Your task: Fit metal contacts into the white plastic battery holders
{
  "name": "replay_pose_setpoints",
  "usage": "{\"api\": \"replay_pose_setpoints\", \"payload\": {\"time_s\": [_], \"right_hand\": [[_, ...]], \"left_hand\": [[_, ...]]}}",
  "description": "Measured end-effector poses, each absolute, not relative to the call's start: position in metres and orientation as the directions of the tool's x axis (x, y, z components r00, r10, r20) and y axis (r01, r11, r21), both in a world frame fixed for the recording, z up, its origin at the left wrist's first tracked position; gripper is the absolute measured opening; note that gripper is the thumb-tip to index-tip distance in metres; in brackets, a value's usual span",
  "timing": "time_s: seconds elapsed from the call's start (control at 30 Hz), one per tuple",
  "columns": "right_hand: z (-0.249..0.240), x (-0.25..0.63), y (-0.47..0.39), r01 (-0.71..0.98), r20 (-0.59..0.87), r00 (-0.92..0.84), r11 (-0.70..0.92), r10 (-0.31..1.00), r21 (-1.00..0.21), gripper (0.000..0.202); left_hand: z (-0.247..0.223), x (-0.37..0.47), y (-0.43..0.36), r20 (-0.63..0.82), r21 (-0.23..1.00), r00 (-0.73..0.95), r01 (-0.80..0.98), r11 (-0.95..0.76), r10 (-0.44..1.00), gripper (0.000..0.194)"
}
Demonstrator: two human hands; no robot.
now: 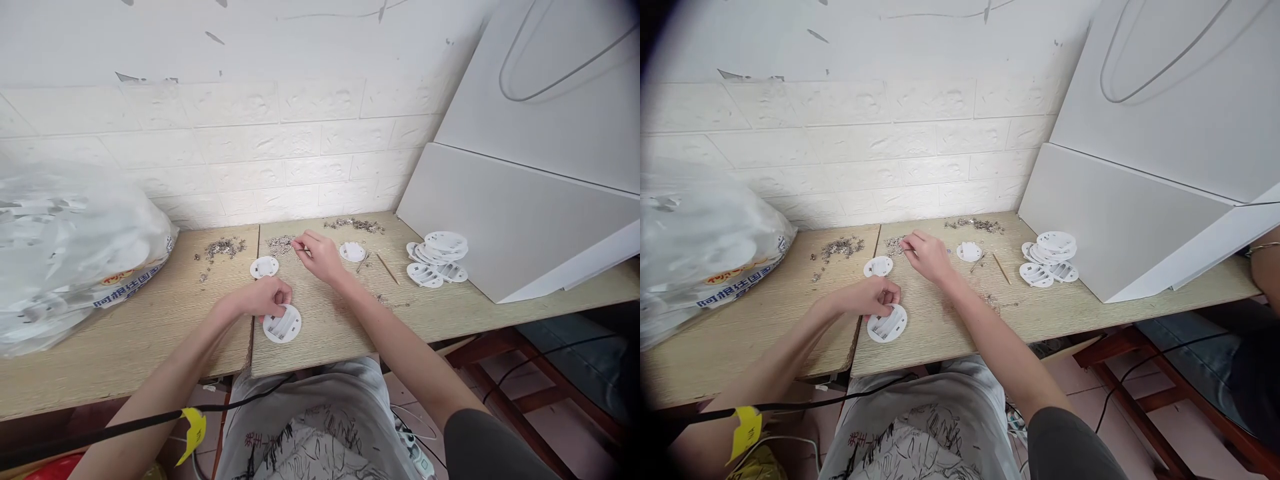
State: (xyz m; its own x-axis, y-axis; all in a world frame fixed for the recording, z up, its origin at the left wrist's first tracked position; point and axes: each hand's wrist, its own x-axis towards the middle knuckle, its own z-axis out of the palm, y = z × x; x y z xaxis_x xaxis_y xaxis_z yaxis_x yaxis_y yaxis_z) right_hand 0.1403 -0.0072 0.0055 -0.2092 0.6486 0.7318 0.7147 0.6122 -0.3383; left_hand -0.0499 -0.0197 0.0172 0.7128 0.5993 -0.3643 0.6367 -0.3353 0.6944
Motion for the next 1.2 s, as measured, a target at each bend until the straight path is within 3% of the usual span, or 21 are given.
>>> {"api": "replay_pose_setpoints", "payload": {"time_s": [0.17, 0.3, 0.47, 0.57, 0.67, 0.77, 0.93, 1.03, 1.2], "right_hand": [[0.008, 0.152, 0.001, 0.689, 0.729, -0.061, 0.557, 0.681, -0.463, 0.037], [0.011, 0.169, 0.004, 0.718, 0.616, 0.001, 0.428, 0.788, -0.548, 0.047], [0.018, 0.195, 0.005, 0.759, 0.556, 0.176, 0.248, 0.813, -0.603, 0.054], [0.022, 0.213, 0.008, 0.8, 0.489, 0.346, 0.021, 0.801, -0.599, 0.05], [0.021, 0.232, 0.011, 0.803, 0.39, 0.51, -0.262, 0.767, -0.535, 0.036], [0.013, 0.246, 0.015, 0.778, 0.319, 0.584, -0.402, 0.747, -0.483, 0.034], [-0.004, 0.258, 0.024, 0.872, 0.337, 0.465, -0.358, 0.819, -0.335, 0.04], [-0.012, 0.261, 0.03, 0.887, 0.329, 0.425, -0.316, 0.843, -0.336, 0.04], [-0.019, 0.264, 0.037, 0.901, 0.307, 0.393, -0.295, 0.867, -0.319, 0.046]], "left_hand": [[0.021, -0.051, -0.027, -0.313, 0.704, 0.731, 0.607, -0.369, 0.606, 0.008], [0.027, -0.048, -0.023, -0.3, 0.806, 0.769, 0.521, -0.28, 0.564, 0.009], [0.022, -0.036, -0.006, -0.117, 0.92, 0.747, 0.329, -0.212, 0.654, 0.013], [0.013, -0.033, -0.002, -0.034, 0.958, 0.705, 0.225, -0.178, 0.708, 0.018], [0.006, -0.035, -0.002, -0.043, 0.968, 0.692, 0.206, -0.141, 0.72, 0.024], [0.001, -0.038, -0.003, -0.07, 0.968, 0.687, 0.223, -0.117, 0.724, 0.026], [-0.003, -0.037, -0.001, -0.073, 0.966, 0.659, 0.234, -0.112, 0.749, 0.021], [-0.002, -0.037, -0.001, -0.07, 0.965, 0.628, 0.238, -0.106, 0.775, 0.02], [0.001, -0.036, -0.004, -0.046, 0.974, 0.586, 0.206, -0.095, 0.809, 0.034]]}}
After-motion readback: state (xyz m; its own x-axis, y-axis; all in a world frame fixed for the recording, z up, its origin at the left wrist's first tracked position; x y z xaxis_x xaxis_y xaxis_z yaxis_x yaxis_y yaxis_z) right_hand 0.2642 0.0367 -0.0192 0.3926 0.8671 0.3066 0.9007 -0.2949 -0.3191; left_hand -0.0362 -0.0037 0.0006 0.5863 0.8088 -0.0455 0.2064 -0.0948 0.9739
